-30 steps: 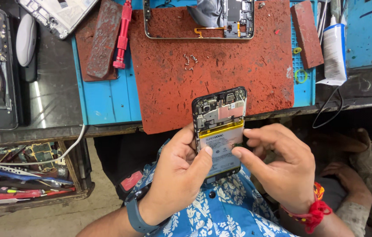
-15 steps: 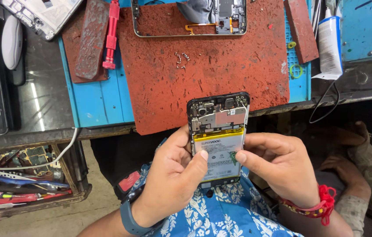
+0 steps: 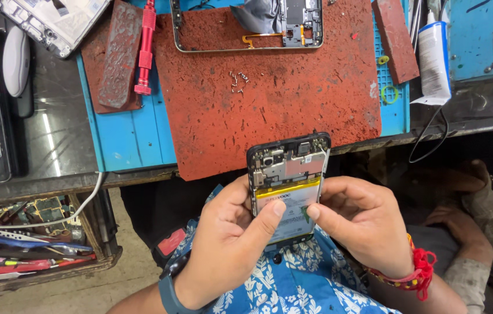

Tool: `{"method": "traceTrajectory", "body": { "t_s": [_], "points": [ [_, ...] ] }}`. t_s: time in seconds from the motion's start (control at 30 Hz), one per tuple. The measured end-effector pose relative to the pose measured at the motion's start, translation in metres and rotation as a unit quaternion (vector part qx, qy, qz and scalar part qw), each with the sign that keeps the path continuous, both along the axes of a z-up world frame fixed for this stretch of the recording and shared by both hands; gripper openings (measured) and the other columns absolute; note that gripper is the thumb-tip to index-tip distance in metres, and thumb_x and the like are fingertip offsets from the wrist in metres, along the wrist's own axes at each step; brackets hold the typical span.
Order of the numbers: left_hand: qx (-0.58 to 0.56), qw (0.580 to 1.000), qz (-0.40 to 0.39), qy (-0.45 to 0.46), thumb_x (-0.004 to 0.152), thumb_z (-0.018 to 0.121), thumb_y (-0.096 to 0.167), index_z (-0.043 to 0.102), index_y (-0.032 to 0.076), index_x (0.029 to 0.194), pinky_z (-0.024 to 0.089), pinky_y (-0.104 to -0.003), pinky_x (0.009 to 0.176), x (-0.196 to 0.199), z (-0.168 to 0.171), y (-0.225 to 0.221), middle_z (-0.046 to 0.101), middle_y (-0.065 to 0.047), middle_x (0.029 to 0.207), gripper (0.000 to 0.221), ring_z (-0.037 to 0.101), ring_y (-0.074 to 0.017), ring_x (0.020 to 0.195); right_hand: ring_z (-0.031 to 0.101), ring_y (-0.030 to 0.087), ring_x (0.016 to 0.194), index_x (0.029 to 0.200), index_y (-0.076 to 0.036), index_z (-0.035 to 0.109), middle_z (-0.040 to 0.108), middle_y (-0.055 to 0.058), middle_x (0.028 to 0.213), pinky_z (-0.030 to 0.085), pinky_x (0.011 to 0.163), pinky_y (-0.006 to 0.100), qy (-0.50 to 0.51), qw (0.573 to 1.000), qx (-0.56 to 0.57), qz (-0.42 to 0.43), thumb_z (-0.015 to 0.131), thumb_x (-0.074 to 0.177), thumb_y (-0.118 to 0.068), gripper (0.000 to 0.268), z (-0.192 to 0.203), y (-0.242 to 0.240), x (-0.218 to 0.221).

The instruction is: The person connects internal ribbon cables to a mobile phone chassis, inserts a battery, applies adhesive from a tube to the frame edges, and uses a thin tool to clear the perimeter before seating the display assembly.

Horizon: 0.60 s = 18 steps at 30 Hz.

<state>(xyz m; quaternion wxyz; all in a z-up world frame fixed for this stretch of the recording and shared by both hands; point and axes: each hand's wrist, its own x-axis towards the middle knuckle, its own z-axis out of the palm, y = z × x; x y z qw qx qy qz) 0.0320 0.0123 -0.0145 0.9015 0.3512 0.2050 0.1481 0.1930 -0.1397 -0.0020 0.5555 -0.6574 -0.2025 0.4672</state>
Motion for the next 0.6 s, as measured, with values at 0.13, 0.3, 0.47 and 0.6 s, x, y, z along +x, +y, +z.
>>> {"method": "traceTrajectory", "body": {
  "t_s": [0.13, 0.3, 0.47, 0.6],
  "points": [
    [-0.001, 1.0, 0.001, -0.003, 0.105, 0.059, 0.003, 0.058, -0.005, 0.136, 0.054, -0.028, 0.099, -0.001, 0.005, -0.004, 0.07, -0.008, 0.121, 0.033, 0.065, -0.0106, 0.109, 0.07, 0.02, 0.112, 0.13, 0.008, 0.06, 0.071, 0.017, 0.122, 0.057, 0.098, 0.034, 0.027, 0.997, 0.068, 0.0, 0.068, 0.093, 0.0, 0.039, 0.008, 0.007, 0.002],
    [0.118, 0.992, -0.019, 0.038, 0.102, 0.062, 0.002, 0.062, -0.003, 0.136, 0.054, -0.025, 0.093, -0.002, 0.012, -0.005, 0.073, -0.006, 0.116, 0.034, 0.066, -0.0088, 0.104, 0.07, 0.021, 0.11, 0.123, 0.007, 0.065, 0.071, 0.017, 0.12, 0.056, 0.096, 0.033, -0.024, 0.996, 0.084, -0.035, 0.068, 0.094, 0.001, 0.03, 0.01, 0.009, 0.0],
    [0.193, 0.98, -0.022, 0.05, 0.1, 0.066, 0.002, 0.064, 0.001, 0.136, 0.056, -0.024, 0.085, -0.004, 0.015, -0.004, 0.075, -0.006, 0.105, 0.036, 0.067, -0.0074, 0.092, 0.069, 0.019, 0.103, 0.107, 0.007, 0.071, 0.068, 0.012, 0.111, 0.057, 0.091, 0.032, -0.066, 0.995, 0.068, -0.037, 0.07, 0.093, 0.004, 0.014, 0.006, 0.006, -0.002],
    [0.204, 0.978, -0.027, 0.042, 0.1, 0.064, 0.001, 0.064, 0.001, 0.135, 0.056, -0.024, 0.086, -0.004, 0.014, -0.004, 0.076, -0.005, 0.106, 0.034, 0.069, -0.0075, 0.095, 0.067, 0.021, 0.106, 0.108, 0.009, 0.069, 0.066, 0.015, 0.117, 0.056, 0.095, 0.034, 0.002, 0.991, 0.118, -0.055, 0.071, 0.094, 0.004, 0.015, 0.003, 0.004, -0.002]
  ]
}}
